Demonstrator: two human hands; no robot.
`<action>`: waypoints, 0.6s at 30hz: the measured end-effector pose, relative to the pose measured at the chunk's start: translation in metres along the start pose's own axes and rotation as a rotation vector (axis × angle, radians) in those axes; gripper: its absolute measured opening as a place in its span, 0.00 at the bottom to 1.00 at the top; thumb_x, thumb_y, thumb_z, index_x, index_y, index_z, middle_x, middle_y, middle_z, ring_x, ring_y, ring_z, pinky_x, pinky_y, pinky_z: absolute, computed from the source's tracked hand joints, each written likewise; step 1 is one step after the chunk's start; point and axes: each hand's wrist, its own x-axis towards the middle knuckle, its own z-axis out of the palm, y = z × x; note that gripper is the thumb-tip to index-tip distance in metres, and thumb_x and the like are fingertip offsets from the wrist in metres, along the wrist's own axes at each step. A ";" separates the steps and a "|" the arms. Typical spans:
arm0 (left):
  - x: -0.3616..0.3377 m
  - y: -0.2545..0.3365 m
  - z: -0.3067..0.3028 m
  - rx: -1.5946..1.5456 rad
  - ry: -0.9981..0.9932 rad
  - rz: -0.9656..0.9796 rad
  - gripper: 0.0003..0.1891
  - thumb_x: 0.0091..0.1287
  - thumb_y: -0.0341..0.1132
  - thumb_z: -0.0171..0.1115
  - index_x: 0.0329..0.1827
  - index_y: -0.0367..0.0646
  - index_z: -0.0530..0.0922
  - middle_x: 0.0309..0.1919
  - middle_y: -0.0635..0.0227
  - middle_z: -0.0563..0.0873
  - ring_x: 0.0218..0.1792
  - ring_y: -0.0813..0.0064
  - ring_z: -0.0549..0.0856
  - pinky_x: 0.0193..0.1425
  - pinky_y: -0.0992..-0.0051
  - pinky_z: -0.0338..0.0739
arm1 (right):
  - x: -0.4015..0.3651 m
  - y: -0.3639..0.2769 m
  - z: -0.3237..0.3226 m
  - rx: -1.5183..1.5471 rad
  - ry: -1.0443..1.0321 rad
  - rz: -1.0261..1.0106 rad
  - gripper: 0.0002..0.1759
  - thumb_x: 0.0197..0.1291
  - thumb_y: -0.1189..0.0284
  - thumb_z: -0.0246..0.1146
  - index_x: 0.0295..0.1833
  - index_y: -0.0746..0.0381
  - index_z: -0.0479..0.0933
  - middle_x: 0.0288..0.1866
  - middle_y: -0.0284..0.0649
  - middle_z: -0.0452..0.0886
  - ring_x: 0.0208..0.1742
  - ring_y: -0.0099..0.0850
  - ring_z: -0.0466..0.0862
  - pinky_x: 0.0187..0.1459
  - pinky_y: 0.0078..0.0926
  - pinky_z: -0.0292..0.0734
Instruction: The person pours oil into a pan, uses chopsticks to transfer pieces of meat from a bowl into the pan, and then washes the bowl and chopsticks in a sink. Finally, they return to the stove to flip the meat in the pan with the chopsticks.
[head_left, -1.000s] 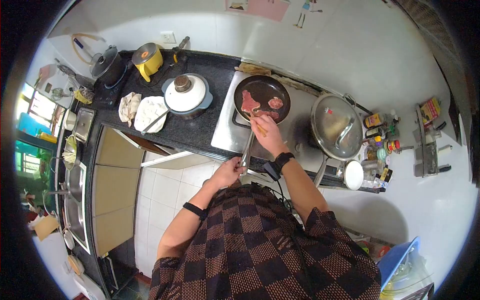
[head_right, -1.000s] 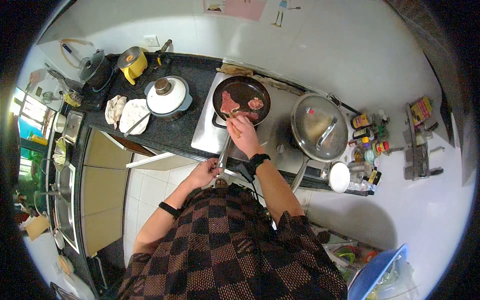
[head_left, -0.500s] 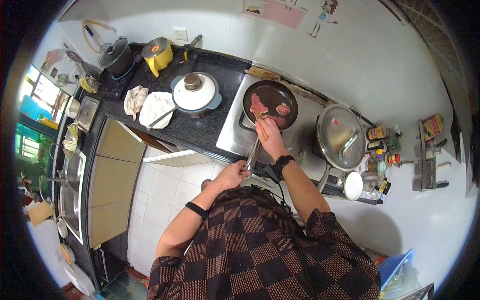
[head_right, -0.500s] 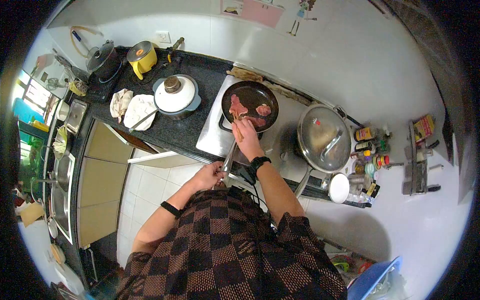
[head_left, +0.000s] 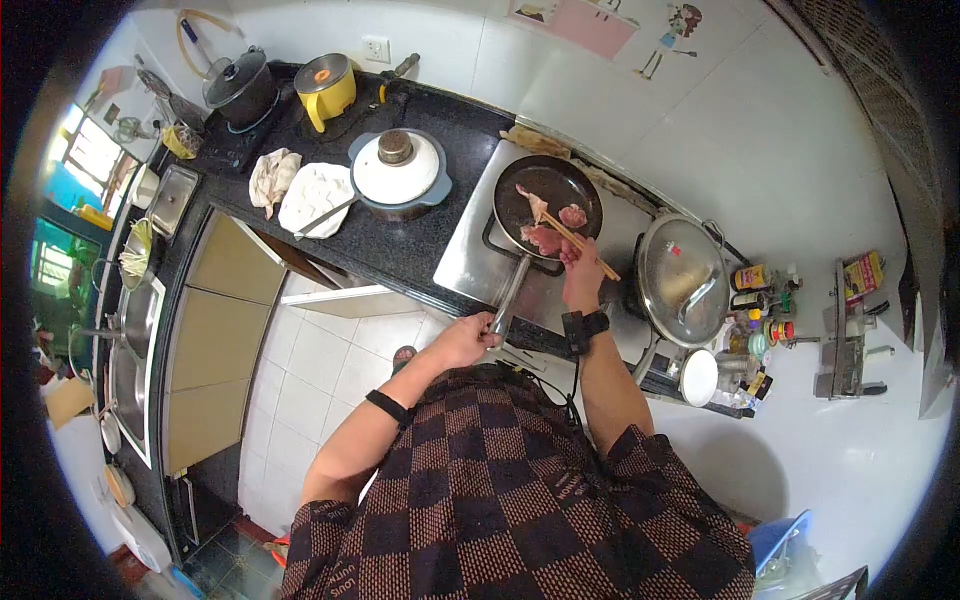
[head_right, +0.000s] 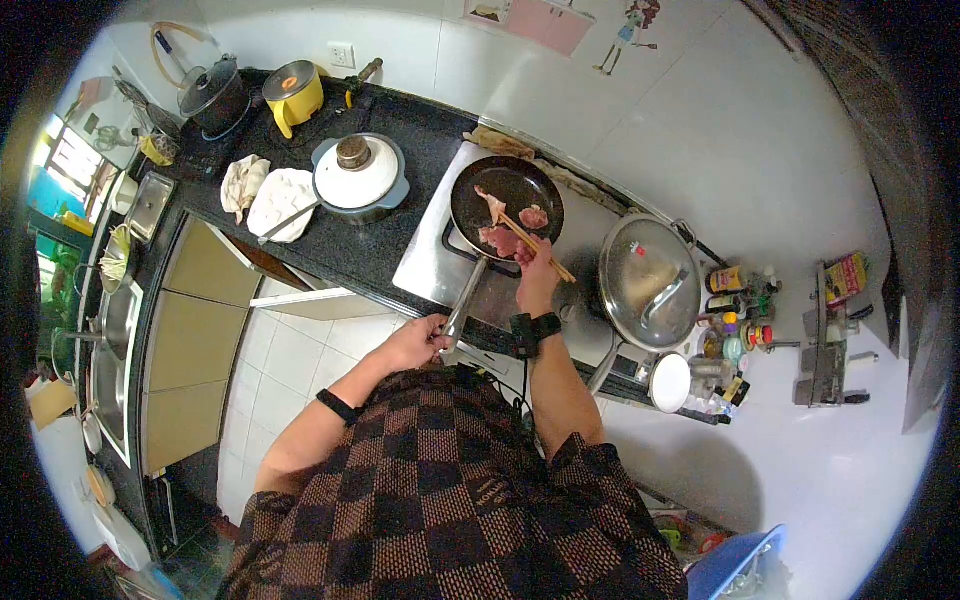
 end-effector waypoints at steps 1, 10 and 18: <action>-0.001 0.001 -0.001 0.066 0.020 0.020 0.16 0.74 0.36 0.63 0.58 0.35 0.78 0.34 0.60 0.88 0.30 0.70 0.87 0.38 0.67 0.80 | 0.000 0.000 -0.003 0.028 0.007 0.011 0.21 0.81 0.59 0.50 0.58 0.66 0.78 0.42 0.38 0.85 0.44 0.26 0.84 0.49 0.25 0.78; -0.002 0.004 -0.002 0.011 0.001 -0.009 0.15 0.74 0.37 0.63 0.56 0.36 0.78 0.31 0.62 0.86 0.29 0.71 0.85 0.36 0.66 0.79 | 0.004 -0.001 -0.009 0.137 0.000 0.082 0.21 0.81 0.60 0.50 0.60 0.65 0.77 0.49 0.40 0.84 0.49 0.28 0.84 0.53 0.29 0.79; 0.001 -0.002 -0.001 0.064 0.010 0.012 0.16 0.74 0.38 0.63 0.58 0.37 0.78 0.32 0.59 0.86 0.31 0.67 0.86 0.39 0.64 0.80 | -0.001 -0.006 -0.002 0.059 -0.012 0.041 0.20 0.80 0.58 0.52 0.58 0.64 0.79 0.48 0.38 0.86 0.48 0.27 0.86 0.51 0.27 0.80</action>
